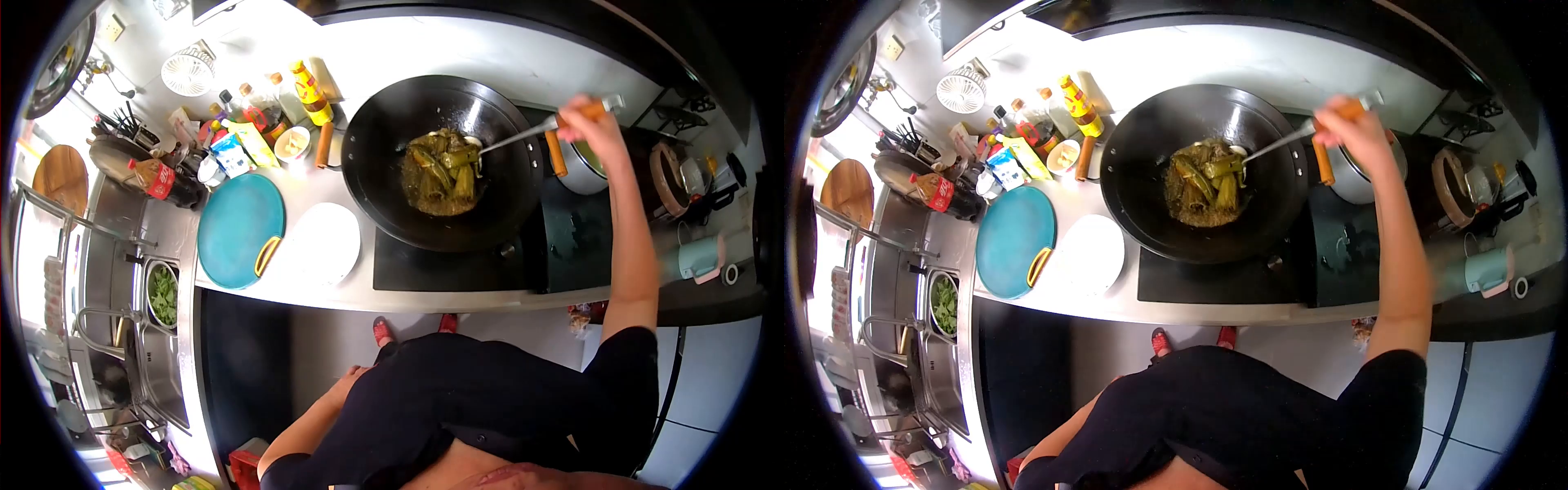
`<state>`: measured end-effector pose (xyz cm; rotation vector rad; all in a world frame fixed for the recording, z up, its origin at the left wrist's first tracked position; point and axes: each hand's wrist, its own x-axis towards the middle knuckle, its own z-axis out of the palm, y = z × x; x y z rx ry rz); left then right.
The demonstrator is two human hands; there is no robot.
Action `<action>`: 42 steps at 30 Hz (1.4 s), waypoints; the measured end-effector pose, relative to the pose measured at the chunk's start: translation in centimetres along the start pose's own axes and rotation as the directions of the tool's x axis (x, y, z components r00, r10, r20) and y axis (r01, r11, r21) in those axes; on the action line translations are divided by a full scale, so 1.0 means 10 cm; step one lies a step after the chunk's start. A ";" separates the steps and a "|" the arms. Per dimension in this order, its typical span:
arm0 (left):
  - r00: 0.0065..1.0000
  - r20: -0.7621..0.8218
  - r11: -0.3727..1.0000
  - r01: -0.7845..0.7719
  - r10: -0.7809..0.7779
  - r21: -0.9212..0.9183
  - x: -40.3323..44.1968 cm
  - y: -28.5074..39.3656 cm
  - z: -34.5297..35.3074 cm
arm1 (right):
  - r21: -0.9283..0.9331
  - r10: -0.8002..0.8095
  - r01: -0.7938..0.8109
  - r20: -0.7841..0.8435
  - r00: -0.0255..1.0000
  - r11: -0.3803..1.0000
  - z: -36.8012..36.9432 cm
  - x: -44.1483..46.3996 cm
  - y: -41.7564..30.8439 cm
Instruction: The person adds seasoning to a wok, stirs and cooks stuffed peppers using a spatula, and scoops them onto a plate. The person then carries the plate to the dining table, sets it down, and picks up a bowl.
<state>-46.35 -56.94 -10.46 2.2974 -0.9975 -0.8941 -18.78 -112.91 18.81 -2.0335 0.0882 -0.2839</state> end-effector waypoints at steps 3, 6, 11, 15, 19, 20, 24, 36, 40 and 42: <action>0.999 -0.001 0.996 -0.054 0.054 -0.077 -0.19 -0.25 -0.02 | 0.219 0.190 -0.168 -0.085 0.978 0.961 0.07 -0.28 0.44; 0.997 -0.001 0.991 -0.076 0.076 -0.107 -0.31 -0.47 -0.08 | 0.354 0.220 -0.177 -0.084 0.972 0.918 0.33 -0.45 0.44; 0.984 0.032 0.984 -0.176 0.176 -0.026 -0.40 -0.81 -0.19 | 0.300 0.074 -0.023 -0.160 0.984 0.954 0.79 -0.55 -0.16; 0.974 0.034 0.974 -0.225 0.226 -0.035 -0.38 -0.70 -0.60 | -0.020 -0.181 0.180 -0.072 0.981 0.983 1.13 -0.84 -1.05; 0.960 0.057 0.961 -0.276 0.274 0.026 -0.45 -0.69 -0.85 | -0.364 -0.508 0.561 0.238 0.828 0.744 1.43 -1.32 -1.75; 0.960 0.065 0.961 -0.275 0.272 0.025 -0.45 -0.73 -0.86 | -0.383 -0.519 0.583 0.267 0.812 0.717 1.53 -1.46 -1.83; 0.942 0.088 0.943 -0.329 0.324 0.051 -0.45 -0.90 -0.86 | -0.503 -0.420 0.589 0.415 0.807 0.633 1.87 -1.88 -2.22; 0.914 0.108 0.918 -0.378 0.391 -0.119 -0.49 -1.01 -1.00 | -0.504 -0.345 0.486 0.350 0.871 0.714 1.79 -2.23 -2.50; 0.918 0.127 0.925 -0.363 0.376 -0.114 -0.50 -0.95 -1.02 | -0.459 -0.337 0.476 0.353 0.873 0.750 1.83 -2.22 -2.24; 0.924 0.155 0.937 -0.341 0.349 -0.079 -0.49 -0.89 -1.02 | -0.451 -0.323 0.462 0.353 0.878 0.763 1.83 -2.19 -1.99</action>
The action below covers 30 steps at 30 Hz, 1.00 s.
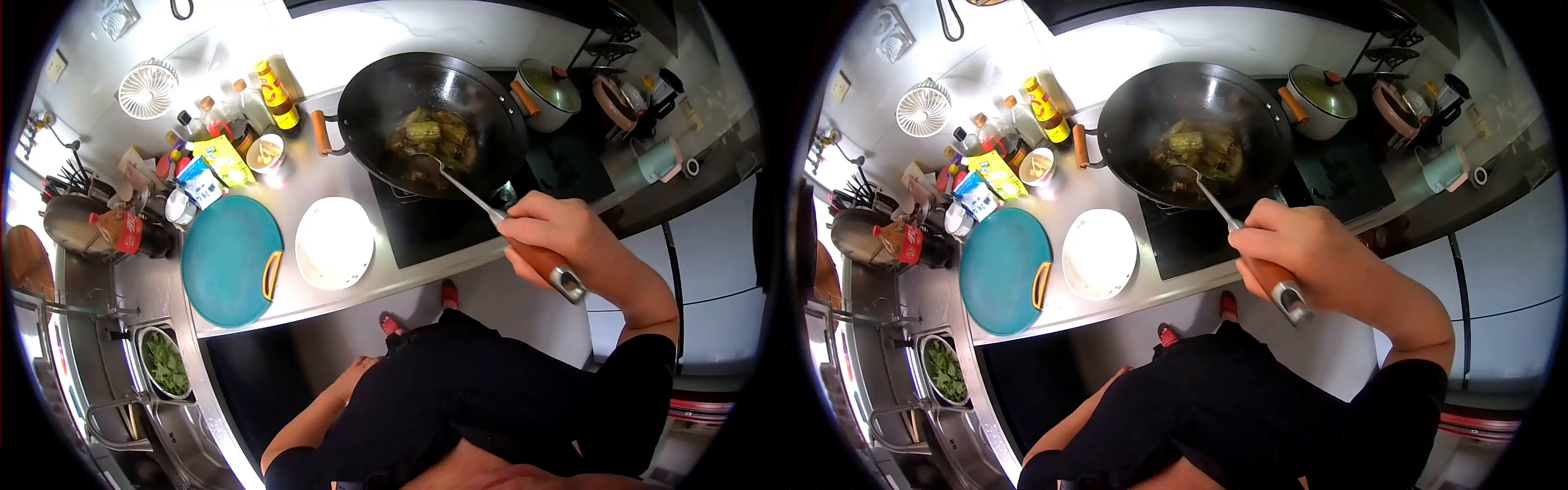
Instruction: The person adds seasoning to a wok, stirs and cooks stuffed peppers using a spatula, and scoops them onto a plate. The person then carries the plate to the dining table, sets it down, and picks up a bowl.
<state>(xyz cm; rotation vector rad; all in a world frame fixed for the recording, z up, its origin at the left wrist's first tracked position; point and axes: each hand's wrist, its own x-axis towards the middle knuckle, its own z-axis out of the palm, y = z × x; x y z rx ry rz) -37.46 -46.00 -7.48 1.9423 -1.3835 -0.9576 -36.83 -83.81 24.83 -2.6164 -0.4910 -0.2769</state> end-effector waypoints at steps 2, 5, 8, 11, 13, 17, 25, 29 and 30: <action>1.000 0.009 1.000 0.006 -0.006 0.031 0.04 0.01 0.02 | -0.028 0.009 -0.007 0.051 0.999 1.000 0.14 -0.06 0.25; 0.999 -0.032 0.995 -0.009 0.012 0.096 0.12 0.03 0.11 | -0.098 -0.021 0.024 0.040 0.999 0.995 0.35 -0.18 0.59; 0.997 -0.072 0.988 0.022 -0.011 0.151 0.23 0.14 0.15 | -0.100 -0.059 0.057 -0.015 0.998 0.993 0.42 -0.23 0.90; 0.996 -0.055 0.992 0.071 -0.065 0.107 0.40 0.20 0.16 | -0.046 -0.079 0.072 -0.174 0.982 0.996 0.21 -0.28 1.00; 0.996 -0.077 0.997 0.050 -0.045 0.062 0.43 0.27 0.19 | -0.076 -0.115 0.097 -0.279 0.954 0.992 -0.03 -0.31 0.98; 0.993 -0.086 0.987 0.088 -0.077 0.132 0.56 0.36 0.29 | -0.016 -0.133 0.137 -0.361 0.923 0.990 -0.10 -0.12 1.46; 0.976 -0.153 0.968 0.179 -0.153 0.176 0.67 0.50 0.44 | 0.031 -0.161 0.173 -0.242 0.957 0.984 0.20 -0.06 1.82; 0.965 -0.157 0.948 0.241 -0.211 0.209 0.69 0.57 0.49 | -0.002 -0.229 0.237 -0.274 0.934 0.971 -0.04 -0.15 1.66; 0.961 -0.154 0.944 0.258 -0.229 0.206 0.71 0.62 0.45 | -0.035 -0.260 0.261 -0.295 0.919 0.965 -0.12 -0.17 1.60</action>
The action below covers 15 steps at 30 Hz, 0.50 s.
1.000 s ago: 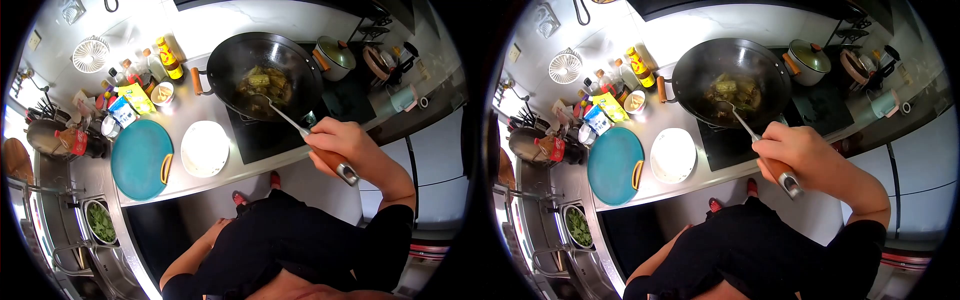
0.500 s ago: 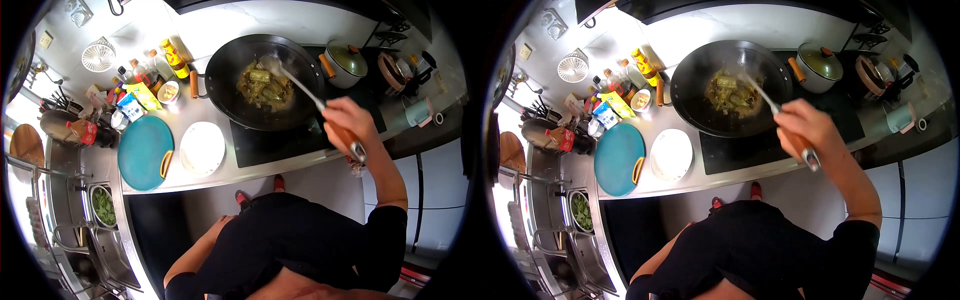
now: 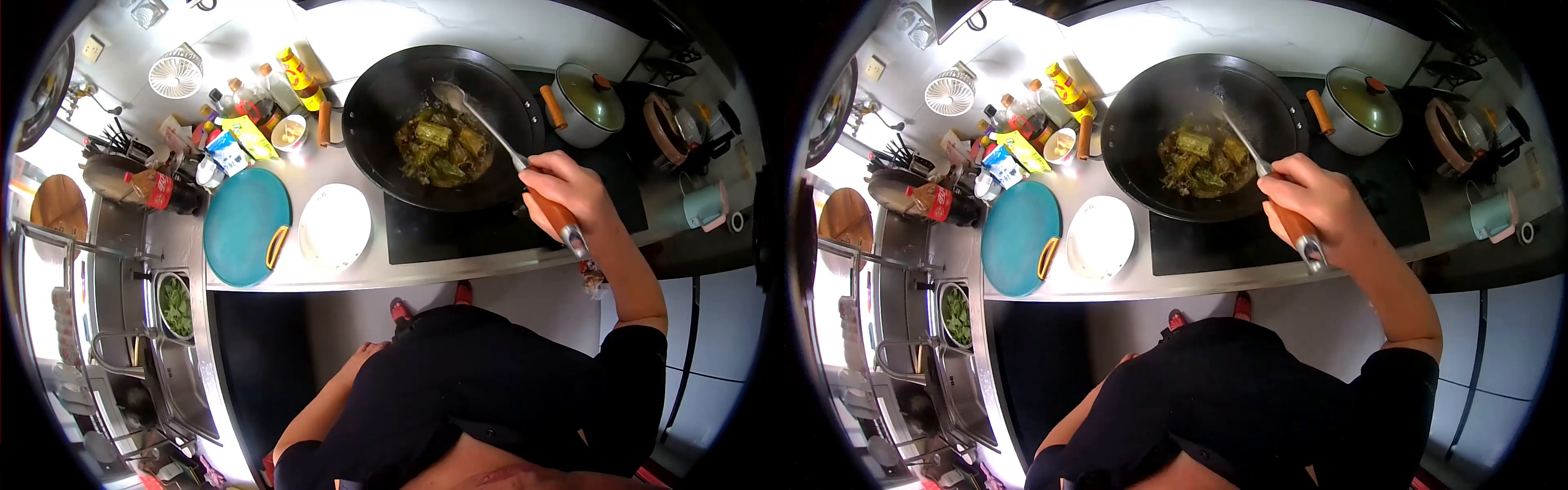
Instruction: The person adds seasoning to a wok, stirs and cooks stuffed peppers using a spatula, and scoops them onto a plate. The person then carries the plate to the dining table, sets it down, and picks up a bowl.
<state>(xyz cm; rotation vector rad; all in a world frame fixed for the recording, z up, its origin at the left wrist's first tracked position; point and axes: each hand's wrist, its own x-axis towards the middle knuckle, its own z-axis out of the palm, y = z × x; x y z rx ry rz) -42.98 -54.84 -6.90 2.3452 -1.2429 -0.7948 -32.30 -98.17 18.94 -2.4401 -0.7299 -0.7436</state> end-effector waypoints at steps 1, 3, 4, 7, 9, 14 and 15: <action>1.000 0.009 1.000 0.015 -0.015 0.001 0.01 0.03 -0.04 | 0.027 0.033 -0.035 0.073 0.997 0.999 -0.06 0.01 -0.06; 1.000 0.020 0.999 0.004 -0.003 -0.033 0.04 0.04 -0.09 | 0.071 0.093 -0.110 0.216 0.972 0.991 -0.17 0.04 -0.20; 1.000 0.024 0.999 -0.001 0.002 -0.048 0.05 0.04 -0.12 | 0.091 0.137 -0.180 0.359 0.923 0.979 -0.24 0.08 -0.28; 0.996 0.080 0.996 -0.033 0.026 0.082 0.08 -0.01 -0.12 | 0.011 -0.184 0.205 0.487 0.854 0.979 -0.22 0.17 -0.38; 0.999 0.049 1.000 -0.015 0.014 0.013 0.09 -0.10 0.00 | -0.014 -0.342 0.418 0.550 0.762 0.908 -0.15 0.11 -0.39; 0.998 0.049 0.999 -0.024 0.026 -0.023 0.15 -0.18 0.08 | 0.002 -0.405 0.678 0.803 0.437 0.735 -0.23 0.10 -0.40; 0.998 0.043 0.999 -0.053 0.053 -0.006 0.16 -0.23 0.13 | -0.011 -0.395 0.668 0.799 0.453 0.744 -0.33 0.11 -0.44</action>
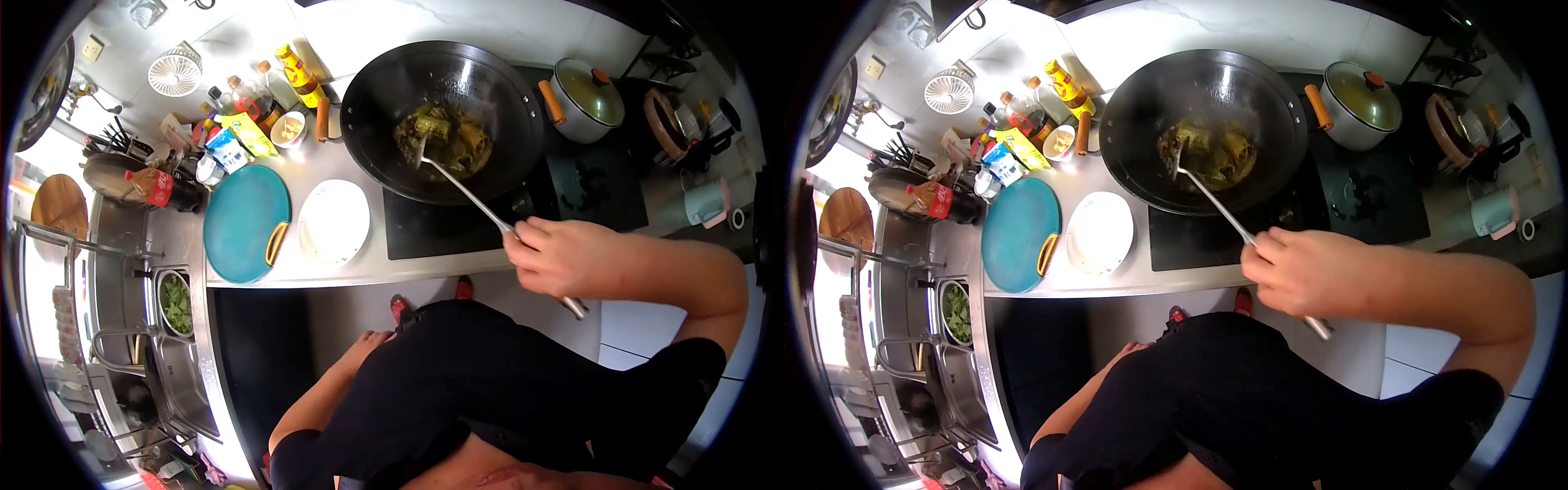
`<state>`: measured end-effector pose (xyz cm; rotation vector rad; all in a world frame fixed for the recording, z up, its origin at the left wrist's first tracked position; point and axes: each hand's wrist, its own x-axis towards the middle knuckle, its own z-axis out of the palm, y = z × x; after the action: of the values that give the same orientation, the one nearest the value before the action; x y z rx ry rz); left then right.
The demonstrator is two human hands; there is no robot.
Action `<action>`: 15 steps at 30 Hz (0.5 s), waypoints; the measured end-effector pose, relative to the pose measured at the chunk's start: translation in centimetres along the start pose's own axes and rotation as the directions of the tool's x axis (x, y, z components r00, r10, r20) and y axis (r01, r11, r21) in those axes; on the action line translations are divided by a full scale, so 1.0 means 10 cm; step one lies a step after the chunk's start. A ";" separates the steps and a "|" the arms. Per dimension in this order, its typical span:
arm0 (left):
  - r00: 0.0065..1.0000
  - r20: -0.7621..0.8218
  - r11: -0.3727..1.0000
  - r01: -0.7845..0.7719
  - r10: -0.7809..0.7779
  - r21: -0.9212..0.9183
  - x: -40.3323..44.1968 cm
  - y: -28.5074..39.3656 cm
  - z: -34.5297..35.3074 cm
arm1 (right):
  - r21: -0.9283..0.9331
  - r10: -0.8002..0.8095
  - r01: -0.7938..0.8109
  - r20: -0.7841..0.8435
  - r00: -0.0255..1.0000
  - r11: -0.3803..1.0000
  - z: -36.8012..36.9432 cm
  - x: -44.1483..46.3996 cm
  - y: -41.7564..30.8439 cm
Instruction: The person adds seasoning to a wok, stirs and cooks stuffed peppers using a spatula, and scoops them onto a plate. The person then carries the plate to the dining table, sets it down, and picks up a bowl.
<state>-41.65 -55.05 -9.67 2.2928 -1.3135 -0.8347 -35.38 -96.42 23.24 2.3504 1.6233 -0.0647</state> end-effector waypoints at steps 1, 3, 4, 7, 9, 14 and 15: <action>1.000 -0.007 1.000 -0.027 0.027 0.013 0.01 -0.04 0.06 | 0.005 0.014 -0.014 -0.004 1.000 1.000 -0.13 -0.07 -0.05; 1.000 -0.019 1.000 -0.006 0.006 0.009 0.05 -0.05 0.11 | 0.050 0.031 -0.033 0.036 0.999 0.998 -0.32 -0.18 -0.15; 1.000 -0.017 1.000 0.005 -0.005 0.000 0.04 -0.05 0.15 | 0.069 0.073 -0.073 0.003 0.997 0.995 -0.34 -0.22 -0.17; 0.999 -0.031 0.998 -0.038 0.036 -0.057 0.06 -0.10 0.12 | 0.282 0.294 -0.259 -0.087 0.952 0.924 -0.40 -0.30 -0.23; 0.998 -0.039 0.998 -0.058 0.057 -0.030 0.09 -0.10 0.07 | 0.368 0.466 -0.420 -0.042 0.884 0.830 -0.51 -0.31 -0.29; 0.995 -0.027 0.996 -0.092 0.092 0.000 0.11 -0.15 0.02 | 0.622 0.795 -0.592 -0.084 0.601 0.513 -0.38 -0.46 -0.33; 0.996 -0.017 0.996 -0.093 0.093 0.002 0.10 -0.14 -0.02 | 0.646 0.802 -0.571 -0.110 0.587 0.507 -0.35 -0.48 -0.30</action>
<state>-40.25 -55.25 -10.63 2.2161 -1.4018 -0.7815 -40.34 -98.91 26.91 3.5246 0.6082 0.1585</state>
